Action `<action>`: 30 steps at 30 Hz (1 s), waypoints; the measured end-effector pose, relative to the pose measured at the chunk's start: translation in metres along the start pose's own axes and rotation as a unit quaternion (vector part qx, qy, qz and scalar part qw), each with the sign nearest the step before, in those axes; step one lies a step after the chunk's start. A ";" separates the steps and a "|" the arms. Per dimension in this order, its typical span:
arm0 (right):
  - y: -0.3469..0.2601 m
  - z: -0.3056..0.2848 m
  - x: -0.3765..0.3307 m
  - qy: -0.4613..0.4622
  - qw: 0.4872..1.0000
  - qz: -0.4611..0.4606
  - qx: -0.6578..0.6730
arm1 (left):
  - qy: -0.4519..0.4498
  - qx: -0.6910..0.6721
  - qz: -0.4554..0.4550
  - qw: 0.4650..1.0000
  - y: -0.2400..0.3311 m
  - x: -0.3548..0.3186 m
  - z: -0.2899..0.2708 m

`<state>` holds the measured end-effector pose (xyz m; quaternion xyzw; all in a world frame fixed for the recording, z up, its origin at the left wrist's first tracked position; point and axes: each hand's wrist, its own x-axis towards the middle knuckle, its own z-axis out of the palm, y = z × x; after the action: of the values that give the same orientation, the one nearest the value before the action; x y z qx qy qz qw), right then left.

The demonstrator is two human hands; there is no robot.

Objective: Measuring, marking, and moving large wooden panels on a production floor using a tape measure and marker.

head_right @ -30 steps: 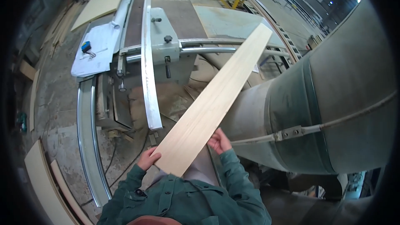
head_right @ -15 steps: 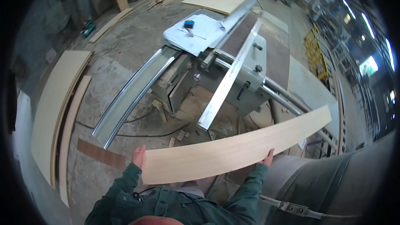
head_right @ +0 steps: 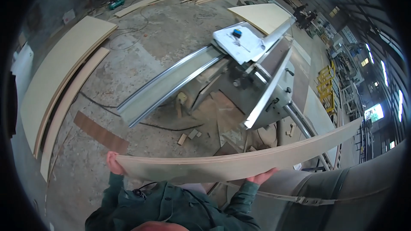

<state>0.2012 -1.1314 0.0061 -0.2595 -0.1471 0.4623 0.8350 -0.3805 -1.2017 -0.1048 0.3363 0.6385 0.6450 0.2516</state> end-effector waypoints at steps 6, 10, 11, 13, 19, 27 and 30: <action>0.018 0.100 -0.041 -0.054 0.995 -0.082 -0.017 | -0.098 -0.006 -0.048 0.994 -0.016 0.017 -0.071; 0.038 0.164 -0.076 -0.131 0.988 -0.076 -0.029 | -0.217 0.130 0.073 0.965 -0.002 0.053 -0.091; 0.042 0.179 -0.086 -0.127 0.988 -0.081 -0.029 | -0.263 0.115 0.089 0.954 0.011 0.065 -0.085; 0.052 0.209 -0.098 -0.057 0.990 -0.097 -0.080 | -0.345 0.073 0.127 0.927 0.048 0.095 -0.060; 0.081 0.234 -0.102 -0.002 0.969 -0.143 -0.202 | -0.520 -0.083 0.240 0.816 0.130 0.168 0.056; 0.129 0.228 -0.106 0.060 0.925 -0.202 -0.317 | -0.631 -0.181 0.221 0.721 0.205 0.175 0.181; 0.151 0.254 -0.117 0.100 0.891 -0.232 -0.377 | -0.610 -0.207 0.207 0.737 0.225 0.172 0.233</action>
<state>-0.0890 -1.0897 0.1280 -0.5578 -0.2818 0.1374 0.7684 -0.2923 -0.9329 0.1279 0.7212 0.1141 0.4538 0.5108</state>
